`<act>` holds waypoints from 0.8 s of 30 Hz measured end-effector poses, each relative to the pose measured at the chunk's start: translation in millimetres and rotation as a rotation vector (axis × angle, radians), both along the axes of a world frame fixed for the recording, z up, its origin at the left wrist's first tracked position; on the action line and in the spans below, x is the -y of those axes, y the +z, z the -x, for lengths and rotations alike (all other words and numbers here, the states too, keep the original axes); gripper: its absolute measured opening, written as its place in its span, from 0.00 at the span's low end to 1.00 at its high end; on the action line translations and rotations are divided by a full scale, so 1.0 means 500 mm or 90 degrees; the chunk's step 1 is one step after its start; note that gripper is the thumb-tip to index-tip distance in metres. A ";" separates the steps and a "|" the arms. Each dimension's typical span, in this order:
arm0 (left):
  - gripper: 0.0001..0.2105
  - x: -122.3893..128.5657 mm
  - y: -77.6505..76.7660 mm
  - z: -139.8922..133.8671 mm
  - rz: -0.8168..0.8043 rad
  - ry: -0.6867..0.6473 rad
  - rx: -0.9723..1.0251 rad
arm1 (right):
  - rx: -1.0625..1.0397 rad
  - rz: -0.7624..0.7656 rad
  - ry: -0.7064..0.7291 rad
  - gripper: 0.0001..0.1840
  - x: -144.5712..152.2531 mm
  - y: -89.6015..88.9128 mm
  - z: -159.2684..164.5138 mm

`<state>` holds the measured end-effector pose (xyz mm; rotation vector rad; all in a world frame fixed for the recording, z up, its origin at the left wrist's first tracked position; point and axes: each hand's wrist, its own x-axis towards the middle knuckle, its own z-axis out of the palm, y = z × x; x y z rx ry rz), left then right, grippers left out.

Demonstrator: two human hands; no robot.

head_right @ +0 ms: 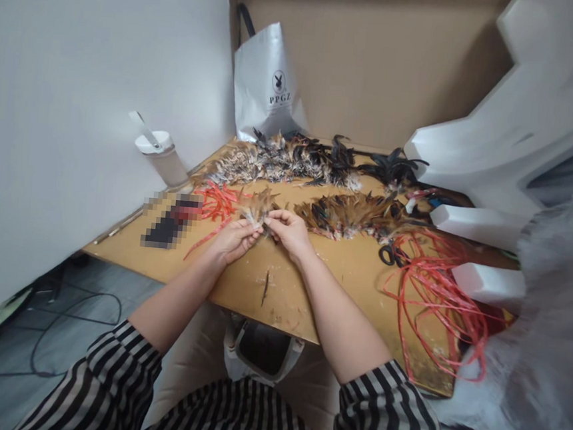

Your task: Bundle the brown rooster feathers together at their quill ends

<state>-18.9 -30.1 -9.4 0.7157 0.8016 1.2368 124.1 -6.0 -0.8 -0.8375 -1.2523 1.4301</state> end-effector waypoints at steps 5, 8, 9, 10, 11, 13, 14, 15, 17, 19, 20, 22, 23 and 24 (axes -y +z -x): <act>0.07 0.001 0.001 0.001 0.001 -0.014 -0.007 | 0.010 0.005 0.007 0.12 0.003 0.004 0.003; 0.08 0.001 -0.001 0.002 0.001 -0.022 -0.008 | 0.001 0.018 -0.017 0.12 0.006 0.007 0.008; 0.08 0.001 -0.002 0.002 0.001 -0.025 -0.008 | 0.000 0.021 -0.025 0.12 0.007 0.008 0.010; 0.09 0.001 -0.003 0.003 0.001 -0.028 -0.009 | 0.000 0.022 -0.031 0.12 0.008 0.008 0.011; 0.09 0.000 -0.005 0.003 0.000 -0.030 -0.010 | 0.000 0.023 -0.035 0.12 0.010 0.009 0.012; 0.09 -0.002 -0.009 0.004 -0.003 -0.030 -0.012 | -0.004 0.021 -0.036 0.11 0.012 0.009 0.014; 0.09 -0.002 -0.011 0.004 -0.004 -0.029 -0.014 | -0.008 0.020 -0.036 0.11 0.013 0.010 0.016; 0.09 -0.003 -0.013 0.003 -0.006 -0.028 -0.017 | -0.013 0.020 -0.035 0.11 0.014 0.010 0.017; 0.09 -0.004 -0.015 0.002 -0.010 -0.026 -0.025 | -0.020 0.022 -0.037 0.11 0.016 0.011 0.020; 0.09 -0.004 -0.017 0.000 -0.014 -0.026 -0.040 | -0.020 0.023 -0.041 0.11 0.018 0.013 0.024; 0.09 -0.004 -0.018 -0.001 -0.018 -0.024 -0.051 | -0.019 0.021 -0.042 0.11 0.020 0.014 0.025; 0.10 -0.003 -0.018 -0.003 -0.033 -0.016 -0.077 | -0.014 0.019 -0.042 0.11 0.021 0.015 0.026; 0.10 -0.003 -0.018 -0.003 -0.042 -0.008 -0.092 | -0.008 0.020 -0.041 0.11 0.020 0.016 0.026; 0.10 -0.004 -0.018 -0.002 -0.052 0.004 -0.103 | 0.003 0.023 -0.041 0.11 0.019 0.016 0.024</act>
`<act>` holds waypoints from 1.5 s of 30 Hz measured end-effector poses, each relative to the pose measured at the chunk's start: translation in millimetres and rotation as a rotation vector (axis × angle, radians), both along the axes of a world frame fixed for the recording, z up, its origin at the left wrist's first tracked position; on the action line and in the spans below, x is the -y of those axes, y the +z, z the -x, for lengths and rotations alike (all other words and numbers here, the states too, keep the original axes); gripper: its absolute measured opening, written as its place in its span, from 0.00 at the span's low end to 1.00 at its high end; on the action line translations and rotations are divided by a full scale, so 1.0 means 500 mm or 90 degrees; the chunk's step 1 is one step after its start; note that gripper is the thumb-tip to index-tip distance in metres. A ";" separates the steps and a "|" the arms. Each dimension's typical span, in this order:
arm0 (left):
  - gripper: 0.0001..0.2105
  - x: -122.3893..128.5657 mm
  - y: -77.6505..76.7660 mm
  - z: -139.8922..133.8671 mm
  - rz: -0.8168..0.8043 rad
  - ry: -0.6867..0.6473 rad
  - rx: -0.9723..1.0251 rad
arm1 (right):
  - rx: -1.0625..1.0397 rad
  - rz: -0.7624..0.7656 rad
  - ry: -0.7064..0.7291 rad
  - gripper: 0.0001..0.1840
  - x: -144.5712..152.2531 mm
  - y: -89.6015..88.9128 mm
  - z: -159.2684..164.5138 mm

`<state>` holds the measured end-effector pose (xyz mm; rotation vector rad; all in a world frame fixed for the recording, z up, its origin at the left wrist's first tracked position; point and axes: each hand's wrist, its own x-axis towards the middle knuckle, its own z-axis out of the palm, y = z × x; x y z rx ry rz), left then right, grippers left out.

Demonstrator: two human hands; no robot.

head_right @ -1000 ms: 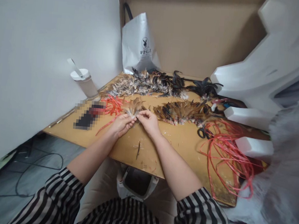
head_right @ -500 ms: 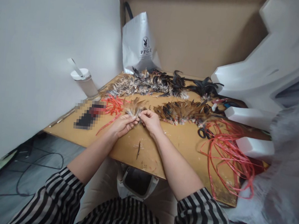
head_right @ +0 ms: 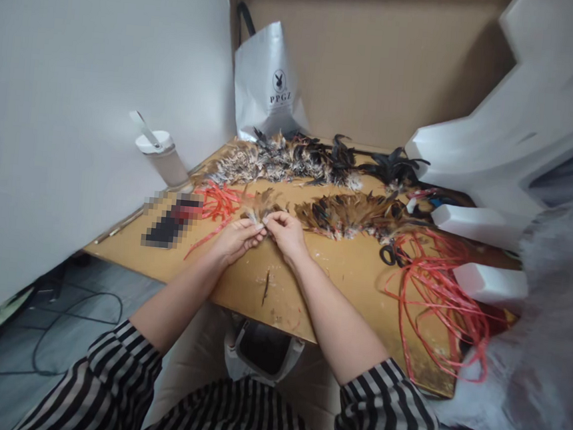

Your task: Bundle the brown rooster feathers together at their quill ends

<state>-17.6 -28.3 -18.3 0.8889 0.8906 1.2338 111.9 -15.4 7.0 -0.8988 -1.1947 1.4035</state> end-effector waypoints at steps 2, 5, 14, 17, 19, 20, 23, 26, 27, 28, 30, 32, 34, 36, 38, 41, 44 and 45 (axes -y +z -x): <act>0.10 -0.001 0.001 0.002 -0.014 0.032 -0.006 | 0.037 0.003 -0.011 0.12 -0.008 -0.003 -0.007; 0.10 -0.004 0.004 0.007 -0.014 0.086 0.019 | 0.137 -0.034 -0.065 0.11 -0.029 -0.016 -0.028; 0.09 -0.006 0.010 0.011 0.023 0.133 0.062 | 0.394 -0.137 -0.111 0.10 -0.064 -0.057 -0.060; 0.10 -0.006 0.007 0.012 0.021 0.127 0.066 | 0.454 -0.214 -0.155 0.13 -0.063 -0.053 -0.058; 0.10 -0.007 0.005 0.013 0.018 0.119 0.062 | 0.538 -0.282 -0.168 0.15 -0.061 -0.048 -0.059; 0.10 -0.007 0.004 0.013 0.017 0.114 0.060 | 0.585 -0.306 -0.169 0.15 -0.059 -0.046 -0.060; 0.10 -0.007 0.002 0.014 0.016 0.101 0.056 | 0.678 -0.336 -0.172 0.11 -0.052 -0.040 -0.059; 0.10 -0.008 0.000 0.014 0.011 0.100 0.058 | 0.650 -0.363 -0.193 0.10 -0.048 -0.035 -0.057; 0.09 -0.008 0.000 0.014 0.011 0.097 0.059 | 0.622 -0.374 -0.202 0.11 -0.048 -0.033 -0.056; 0.09 -0.008 0.001 0.014 0.011 0.093 0.060 | 0.592 -0.385 -0.211 0.11 -0.048 -0.030 -0.056; 0.08 -0.007 0.002 0.012 0.017 0.075 0.066 | 0.539 -0.400 -0.226 0.10 -0.045 -0.025 -0.057; 0.08 -0.005 0.006 0.010 0.030 0.052 0.078 | 0.506 -0.413 -0.238 0.10 -0.041 -0.018 -0.057; 0.07 -0.002 0.011 0.009 0.053 0.027 0.093 | 0.495 -0.424 -0.245 0.11 -0.035 -0.012 -0.058; 0.06 0.001 0.015 0.009 0.075 0.006 0.104 | 0.501 -0.426 -0.250 0.11 -0.030 -0.007 -0.057; 0.05 0.003 0.017 0.011 0.087 -0.025 0.108 | 0.515 -0.418 -0.255 0.11 -0.027 -0.006 -0.056; 0.06 0.006 0.016 0.015 0.092 -0.080 0.112 | 0.535 -0.406 -0.263 0.12 -0.027 -0.008 -0.055; 0.06 0.007 0.016 0.016 0.097 -0.096 0.110 | 0.542 -0.398 -0.261 0.12 -0.028 -0.012 -0.055; 0.06 0.008 0.016 0.015 0.098 -0.093 0.108 | 0.542 -0.396 -0.255 0.12 -0.028 -0.012 -0.055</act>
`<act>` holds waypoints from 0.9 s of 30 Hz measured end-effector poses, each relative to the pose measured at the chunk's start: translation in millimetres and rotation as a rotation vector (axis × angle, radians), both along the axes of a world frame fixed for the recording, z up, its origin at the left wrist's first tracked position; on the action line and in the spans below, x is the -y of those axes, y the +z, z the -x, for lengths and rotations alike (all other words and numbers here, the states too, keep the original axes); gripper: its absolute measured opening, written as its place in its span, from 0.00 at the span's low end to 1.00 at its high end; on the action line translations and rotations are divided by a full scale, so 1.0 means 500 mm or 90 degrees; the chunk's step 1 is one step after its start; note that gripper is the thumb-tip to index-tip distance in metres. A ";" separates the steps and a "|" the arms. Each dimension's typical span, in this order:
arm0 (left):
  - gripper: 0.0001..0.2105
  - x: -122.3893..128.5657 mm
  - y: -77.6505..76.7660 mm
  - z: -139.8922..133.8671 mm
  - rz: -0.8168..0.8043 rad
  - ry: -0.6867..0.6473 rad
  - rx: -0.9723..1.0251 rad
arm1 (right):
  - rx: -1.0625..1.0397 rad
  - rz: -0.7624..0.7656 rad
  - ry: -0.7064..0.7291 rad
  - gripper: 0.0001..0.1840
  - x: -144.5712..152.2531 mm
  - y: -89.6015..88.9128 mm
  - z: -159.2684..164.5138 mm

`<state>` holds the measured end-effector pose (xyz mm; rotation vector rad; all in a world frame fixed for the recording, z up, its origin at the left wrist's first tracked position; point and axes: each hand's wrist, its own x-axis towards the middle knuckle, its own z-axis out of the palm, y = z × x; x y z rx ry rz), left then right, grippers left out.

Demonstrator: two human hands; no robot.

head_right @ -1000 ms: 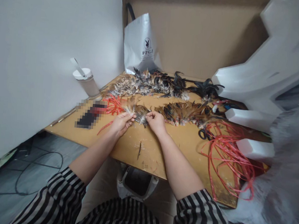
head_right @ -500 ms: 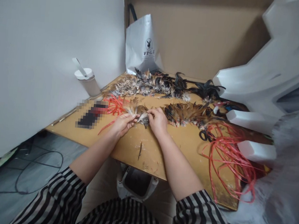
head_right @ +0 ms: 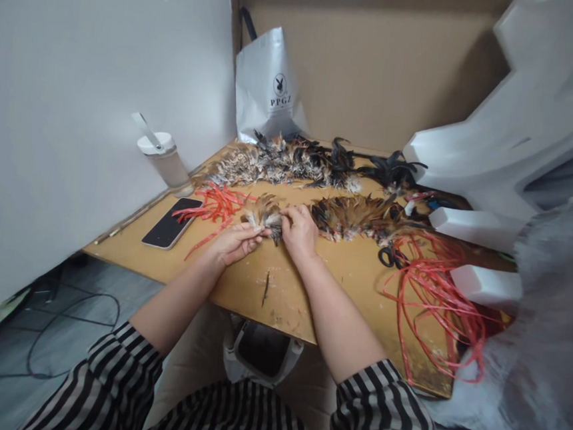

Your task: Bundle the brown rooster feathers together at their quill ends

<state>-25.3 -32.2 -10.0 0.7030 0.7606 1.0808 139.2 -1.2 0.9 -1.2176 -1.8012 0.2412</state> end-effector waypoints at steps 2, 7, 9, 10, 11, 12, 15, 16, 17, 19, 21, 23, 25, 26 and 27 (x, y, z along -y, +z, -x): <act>0.05 0.000 0.001 -0.001 0.002 0.008 -0.006 | -0.004 0.007 0.007 0.12 0.001 0.002 0.001; 0.06 -0.004 0.002 -0.002 -0.029 0.055 0.017 | -0.115 -0.027 -0.030 0.17 0.011 0.016 0.003; 0.05 -0.007 0.001 -0.001 -0.050 0.085 0.035 | -0.187 0.007 -0.007 0.14 0.015 0.019 0.008; 0.05 -0.007 0.002 -0.001 -0.058 0.095 0.038 | -0.223 0.050 0.025 0.12 0.017 0.018 0.012; 0.06 -0.007 0.002 -0.001 -0.064 0.098 0.039 | -0.260 0.106 0.066 0.12 0.018 0.016 0.017; 0.06 -0.006 0.003 -0.002 -0.070 0.096 0.036 | -0.299 0.168 0.108 0.12 0.019 0.014 0.022; 0.08 -0.001 0.007 -0.006 -0.085 0.069 0.018 | -0.424 0.322 0.182 0.14 0.021 0.009 0.040; 0.09 0.001 0.008 -0.008 -0.087 0.056 0.011 | -0.460 0.356 0.189 0.15 0.022 0.008 0.045; 0.09 0.003 0.008 -0.009 -0.088 0.044 0.004 | -0.490 0.384 0.194 0.15 0.023 0.008 0.048; 0.09 0.004 0.009 -0.010 -0.082 0.023 -0.008 | -0.530 0.420 0.203 0.15 0.023 0.008 0.049; 0.09 0.002 0.007 -0.008 -0.077 0.020 -0.008 | -0.550 0.429 0.207 0.16 0.021 0.009 0.044; 0.09 -0.001 0.004 -0.006 -0.072 0.041 0.006 | -0.563 0.419 0.204 0.16 0.017 0.010 0.036; 0.07 -0.005 0.001 -0.004 -0.058 0.069 0.013 | -0.570 0.406 0.201 0.16 0.015 0.011 0.030; 0.06 -0.006 0.000 -0.003 -0.048 0.076 0.012 | -0.568 0.397 0.199 0.17 0.014 0.011 0.028; 0.06 -0.006 0.000 -0.004 -0.038 0.078 0.007 | -0.560 0.387 0.198 0.16 0.014 0.011 0.028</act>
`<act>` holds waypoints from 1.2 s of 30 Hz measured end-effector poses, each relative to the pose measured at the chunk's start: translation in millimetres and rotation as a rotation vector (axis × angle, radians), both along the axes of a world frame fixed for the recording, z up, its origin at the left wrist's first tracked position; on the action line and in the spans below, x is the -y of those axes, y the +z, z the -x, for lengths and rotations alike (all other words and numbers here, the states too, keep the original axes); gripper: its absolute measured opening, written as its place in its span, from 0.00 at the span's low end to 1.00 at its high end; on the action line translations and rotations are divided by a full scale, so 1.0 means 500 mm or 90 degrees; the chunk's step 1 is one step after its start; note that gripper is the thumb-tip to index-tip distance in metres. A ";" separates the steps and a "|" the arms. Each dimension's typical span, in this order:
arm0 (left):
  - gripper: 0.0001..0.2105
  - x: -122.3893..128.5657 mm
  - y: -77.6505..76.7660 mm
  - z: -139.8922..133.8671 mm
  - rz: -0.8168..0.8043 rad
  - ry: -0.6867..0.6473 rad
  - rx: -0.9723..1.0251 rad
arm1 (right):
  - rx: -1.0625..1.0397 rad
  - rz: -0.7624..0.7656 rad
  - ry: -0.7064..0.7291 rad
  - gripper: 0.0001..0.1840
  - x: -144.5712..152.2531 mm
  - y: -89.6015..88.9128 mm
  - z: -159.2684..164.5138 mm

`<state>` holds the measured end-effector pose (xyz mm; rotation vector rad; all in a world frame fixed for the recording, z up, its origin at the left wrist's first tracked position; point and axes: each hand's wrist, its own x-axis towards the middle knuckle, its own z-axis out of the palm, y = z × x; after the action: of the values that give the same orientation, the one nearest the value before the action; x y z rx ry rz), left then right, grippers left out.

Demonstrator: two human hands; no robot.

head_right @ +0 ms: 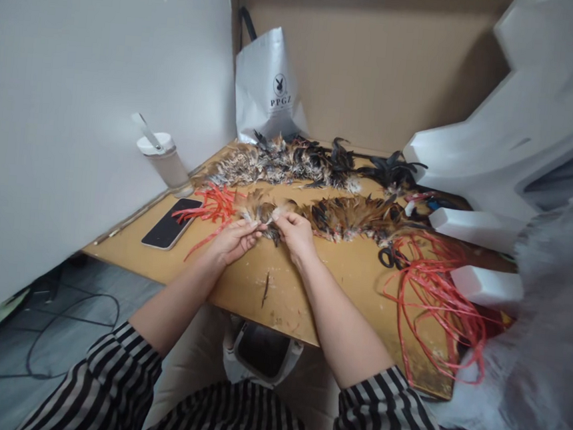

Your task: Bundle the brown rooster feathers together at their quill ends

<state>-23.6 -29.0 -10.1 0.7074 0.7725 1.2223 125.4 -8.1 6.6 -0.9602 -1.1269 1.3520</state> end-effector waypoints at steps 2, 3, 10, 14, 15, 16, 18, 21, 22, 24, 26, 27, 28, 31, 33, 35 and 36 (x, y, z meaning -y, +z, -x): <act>0.05 0.001 0.000 -0.001 0.012 -0.007 -0.012 | 0.024 -0.022 -0.006 0.15 0.001 0.000 0.002; 0.06 0.001 0.001 -0.002 0.013 -0.010 -0.017 | 0.036 -0.036 -0.008 0.15 0.001 -0.001 0.004; 0.08 0.003 0.001 -0.004 0.013 -0.028 -0.035 | 0.090 -0.118 -0.028 0.11 -0.001 -0.013 0.014; 0.08 0.002 -0.004 -0.007 -0.007 -0.026 -0.056 | 0.101 -0.131 -0.031 0.11 -0.002 -0.018 0.015; 0.08 0.001 -0.006 -0.008 -0.010 -0.025 -0.064 | 0.101 -0.132 -0.030 0.10 -0.001 -0.018 0.016; 0.08 0.001 -0.007 -0.009 -0.014 -0.025 -0.071 | 0.100 -0.133 -0.029 0.10 0.000 -0.018 0.017; 0.09 0.001 -0.010 -0.010 -0.023 -0.023 -0.087 | 0.092 -0.135 -0.029 0.10 0.001 -0.018 0.018; 0.09 -0.001 -0.014 -0.010 -0.048 -0.004 -0.114 | 0.075 -0.125 -0.025 0.09 0.002 -0.019 0.019; 0.09 -0.002 -0.015 -0.010 -0.060 0.005 -0.127 | 0.070 -0.119 -0.021 0.10 0.002 -0.020 0.020; 0.09 -0.004 -0.016 -0.011 -0.088 0.022 -0.157 | 0.067 -0.113 -0.008 0.10 0.002 -0.021 0.020; 0.10 -0.004 -0.016 -0.012 -0.115 0.035 -0.187 | 0.064 -0.117 0.006 0.10 0.002 -0.022 0.020; 0.10 -0.004 -0.015 -0.013 -0.125 0.041 -0.199 | 0.061 -0.121 0.012 0.10 0.002 -0.021 0.019; 0.10 -0.003 -0.014 -0.014 -0.131 0.044 -0.208 | 0.058 -0.123 0.017 0.10 0.003 -0.020 0.019; 0.11 -0.001 -0.011 -0.017 -0.128 0.051 -0.222 | 0.039 -0.116 0.024 0.10 0.006 -0.016 0.019; 0.11 0.001 -0.010 -0.018 -0.121 0.052 -0.228 | 0.019 -0.101 0.033 0.10 0.009 -0.014 0.020; 0.11 0.002 -0.009 -0.018 -0.124 0.058 -0.241 | 0.000 -0.087 0.039 0.11 0.012 -0.012 0.022; 0.11 0.002 -0.009 -0.017 -0.128 0.062 -0.249 | -0.006 -0.080 0.043 0.11 0.013 -0.012 0.024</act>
<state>-14.9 -30.0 -14.7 1.1061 1.0236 1.2781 113.5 -14.7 0.8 -0.8311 -1.2312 1.3219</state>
